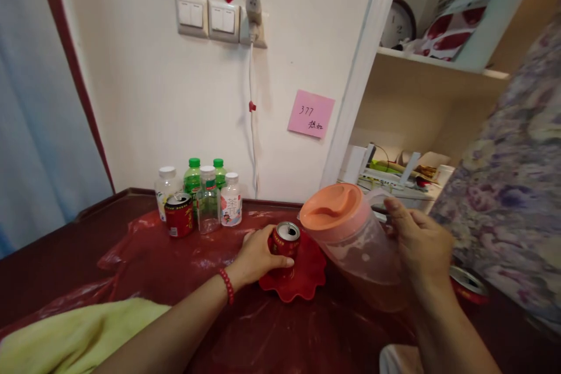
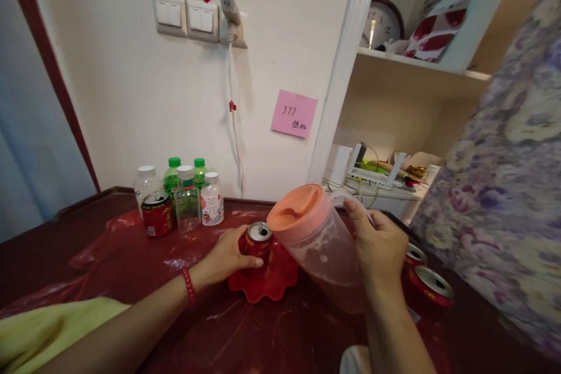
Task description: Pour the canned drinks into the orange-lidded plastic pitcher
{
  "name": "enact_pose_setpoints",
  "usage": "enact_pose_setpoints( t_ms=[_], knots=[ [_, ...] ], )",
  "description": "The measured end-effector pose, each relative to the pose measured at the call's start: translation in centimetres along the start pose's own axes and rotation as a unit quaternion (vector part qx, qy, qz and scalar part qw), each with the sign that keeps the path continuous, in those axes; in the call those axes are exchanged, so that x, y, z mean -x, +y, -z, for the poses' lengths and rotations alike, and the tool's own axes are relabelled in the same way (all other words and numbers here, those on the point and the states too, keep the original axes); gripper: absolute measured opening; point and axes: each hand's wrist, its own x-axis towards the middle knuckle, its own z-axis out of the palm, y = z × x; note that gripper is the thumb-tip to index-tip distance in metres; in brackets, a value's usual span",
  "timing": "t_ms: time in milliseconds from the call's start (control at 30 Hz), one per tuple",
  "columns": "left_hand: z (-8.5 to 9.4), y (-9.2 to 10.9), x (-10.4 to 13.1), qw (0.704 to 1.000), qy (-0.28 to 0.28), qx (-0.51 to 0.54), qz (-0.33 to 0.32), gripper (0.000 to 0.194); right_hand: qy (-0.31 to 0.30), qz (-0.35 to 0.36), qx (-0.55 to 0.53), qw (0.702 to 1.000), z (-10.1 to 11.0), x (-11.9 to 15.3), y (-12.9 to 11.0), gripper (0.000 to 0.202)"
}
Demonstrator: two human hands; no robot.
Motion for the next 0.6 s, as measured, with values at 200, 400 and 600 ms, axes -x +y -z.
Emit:
enact_pose_setpoints(
  t_ms=[200, 400, 600],
  knots=[
    [0.8, 0.4, -0.2, 0.999, 0.02, 0.026, -0.007, 0.078, -0.01, -0.013, -0.007, 1.0, 0.4, 0.2, -0.8, 0.07],
    [0.3, 0.1, -0.2, 1.0, 0.014, -0.001, 0.011, 0.072, -0.026, -0.004, 0.024, 0.999, 0.5, 0.4, -1.6, 0.069],
    [-0.3, 0.1, 0.1, 0.999, 0.009, -0.031, 0.018, 0.071, -0.048, 0.011, 0.056, 0.997, 0.5, 0.6, -1.7, 0.066]
  ],
)
